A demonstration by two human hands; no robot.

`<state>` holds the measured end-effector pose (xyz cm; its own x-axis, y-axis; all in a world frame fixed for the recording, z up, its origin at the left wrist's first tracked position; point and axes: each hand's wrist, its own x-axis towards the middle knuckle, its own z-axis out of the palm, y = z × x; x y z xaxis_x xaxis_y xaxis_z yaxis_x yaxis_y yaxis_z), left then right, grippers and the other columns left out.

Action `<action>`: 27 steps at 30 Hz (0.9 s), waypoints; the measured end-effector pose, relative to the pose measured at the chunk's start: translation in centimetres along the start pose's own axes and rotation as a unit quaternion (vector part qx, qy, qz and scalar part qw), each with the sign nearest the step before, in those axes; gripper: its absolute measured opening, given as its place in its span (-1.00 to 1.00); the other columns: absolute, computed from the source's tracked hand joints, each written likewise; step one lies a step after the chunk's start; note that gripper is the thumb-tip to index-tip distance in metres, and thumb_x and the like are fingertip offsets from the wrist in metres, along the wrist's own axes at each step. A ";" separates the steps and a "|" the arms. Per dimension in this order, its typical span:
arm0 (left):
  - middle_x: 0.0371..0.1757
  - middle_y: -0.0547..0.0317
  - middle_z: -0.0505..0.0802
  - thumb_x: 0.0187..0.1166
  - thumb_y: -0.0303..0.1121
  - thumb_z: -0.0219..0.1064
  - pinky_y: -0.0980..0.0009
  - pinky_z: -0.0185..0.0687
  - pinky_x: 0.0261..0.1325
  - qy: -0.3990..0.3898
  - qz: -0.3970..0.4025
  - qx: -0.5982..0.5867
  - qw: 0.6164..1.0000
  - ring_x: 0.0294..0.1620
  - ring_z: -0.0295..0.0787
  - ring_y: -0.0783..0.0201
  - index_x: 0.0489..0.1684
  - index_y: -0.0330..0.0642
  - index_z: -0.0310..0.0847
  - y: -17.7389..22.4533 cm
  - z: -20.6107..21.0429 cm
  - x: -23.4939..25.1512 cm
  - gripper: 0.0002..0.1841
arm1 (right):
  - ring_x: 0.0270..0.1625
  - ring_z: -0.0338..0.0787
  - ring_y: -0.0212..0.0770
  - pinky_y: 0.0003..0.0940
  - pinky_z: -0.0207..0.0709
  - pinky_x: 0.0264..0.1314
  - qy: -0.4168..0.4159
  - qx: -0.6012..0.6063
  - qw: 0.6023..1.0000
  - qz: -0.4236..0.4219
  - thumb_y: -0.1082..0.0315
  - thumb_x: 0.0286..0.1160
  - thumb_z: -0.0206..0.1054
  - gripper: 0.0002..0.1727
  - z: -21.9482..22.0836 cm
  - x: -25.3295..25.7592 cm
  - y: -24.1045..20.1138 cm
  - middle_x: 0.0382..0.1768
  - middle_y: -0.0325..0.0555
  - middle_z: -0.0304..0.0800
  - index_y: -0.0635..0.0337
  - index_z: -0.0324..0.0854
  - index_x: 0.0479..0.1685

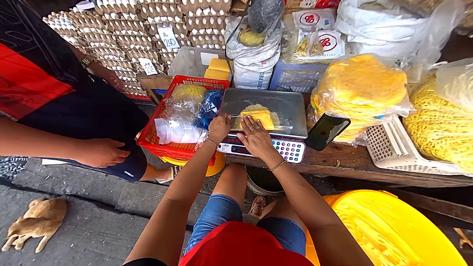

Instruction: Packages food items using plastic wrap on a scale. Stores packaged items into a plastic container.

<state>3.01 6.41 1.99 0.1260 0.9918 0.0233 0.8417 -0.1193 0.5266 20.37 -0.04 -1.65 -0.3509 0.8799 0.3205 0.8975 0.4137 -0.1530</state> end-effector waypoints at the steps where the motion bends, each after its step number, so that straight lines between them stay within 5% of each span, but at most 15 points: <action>1: 0.07 -0.33 0.81 0.91 -0.12 -0.08 -0.33 0.53 0.24 -0.004 -0.002 0.001 1.000 0.23 0.75 -0.30 0.11 -0.35 0.66 0.0 0.0 0.1 -0.52 | 0.91 0.03 -0.04 0.06 -0.22 0.92 0.009 -0.003 1.000 0.000 -0.22 0.85 -0.36 -0.17 0.0 -0.4 0.8 0.86 0.02 0.10 0.23 0.16 0.83; 10: 0.02 -0.32 0.81 0.91 -0.17 -0.08 -0.30 0.53 0.24 0.000 0.023 -0.041 0.999 0.17 0.76 -0.27 0.08 -0.38 0.67 -0.5 0.0 0.3 -0.53 | 0.88 0.10 0.13 0.23 -0.19 0.89 0.053 0.039 0.995 0.080 -0.13 0.89 -0.36 -0.23 -3.5 -3.1 7.1 0.79 0.10 0.27 0.26 0.34 0.73; 14: -0.07 -0.23 0.83 0.91 -0.18 -0.08 -0.22 0.57 0.23 -0.007 0.042 -0.110 0.993 0.03 0.79 -0.16 0.06 -0.35 0.69 -0.9 -0.7 0.8 -0.54 | 0.72 0.40 0.18 0.31 0.07 0.77 0.076 0.178 0.962 0.191 0.16 0.83 -0.03 -0.44 -7.7 -2.4 10.3 0.64 0.09 0.50 0.15 0.35 0.73; 17: 0.05 -0.22 0.82 0.90 -0.26 -0.05 -0.12 0.50 0.35 -0.002 0.054 -0.168 0.984 0.15 0.73 -0.07 0.10 -0.39 0.69 -0.4 -1.5 0.8 -0.59 | 0.58 0.57 0.19 0.25 0.19 0.70 0.022 0.245 0.948 0.200 0.32 0.76 -0.01 -0.49 -7.7 0.5 13.4 0.43 0.18 0.70 0.24 0.46 0.63; 23: 0.07 -0.11 0.81 0.88 -0.11 0.03 0.11 0.55 0.24 -0.021 0.040 -0.275 0.960 0.06 0.70 0.15 0.12 -0.38 0.68 0.5 -1.9 1.3 -0.55 | 0.51 0.57 0.26 0.47 -0.20 0.73 -0.092 0.204 0.957 0.186 0.31 0.74 0.07 -0.57 -7.4 2.9 14.1 0.22 0.22 0.79 0.19 0.61 0.47; 25: -0.16 -0.07 0.77 0.78 -0.18 0.23 0.13 0.54 0.06 -0.013 0.065 -0.259 0.964 -0.15 0.65 0.18 -0.05 -0.40 0.69 0.5 -2.1 1.4 -0.64 | 0.49 0.56 0.32 0.51 -0.13 0.69 -0.127 0.180 0.957 0.188 0.31 0.70 0.19 -0.63 -7.8 3.0 14.0 0.24 0.30 0.76 0.24 0.69 0.34; 27: -0.25 -0.03 0.76 0.69 -0.35 0.32 0.21 0.57 0.00 -0.007 0.091 -0.261 0.961 -0.23 0.63 0.24 -0.10 -0.41 0.70 0.4 -2.3 1.5 -0.77 | 0.35 0.65 0.31 0.47 0.14 0.56 -0.139 0.182 0.956 0.186 0.35 0.62 0.32 -0.74 -8.0 2.9 14.2 0.12 0.32 0.78 0.31 0.78 0.11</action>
<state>2.39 7.99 4.18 0.2560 0.9556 0.1458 0.4281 -0.2473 0.8693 34.24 6.48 4.62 -0.1280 0.9891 -0.0724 0.8397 0.0692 -0.5386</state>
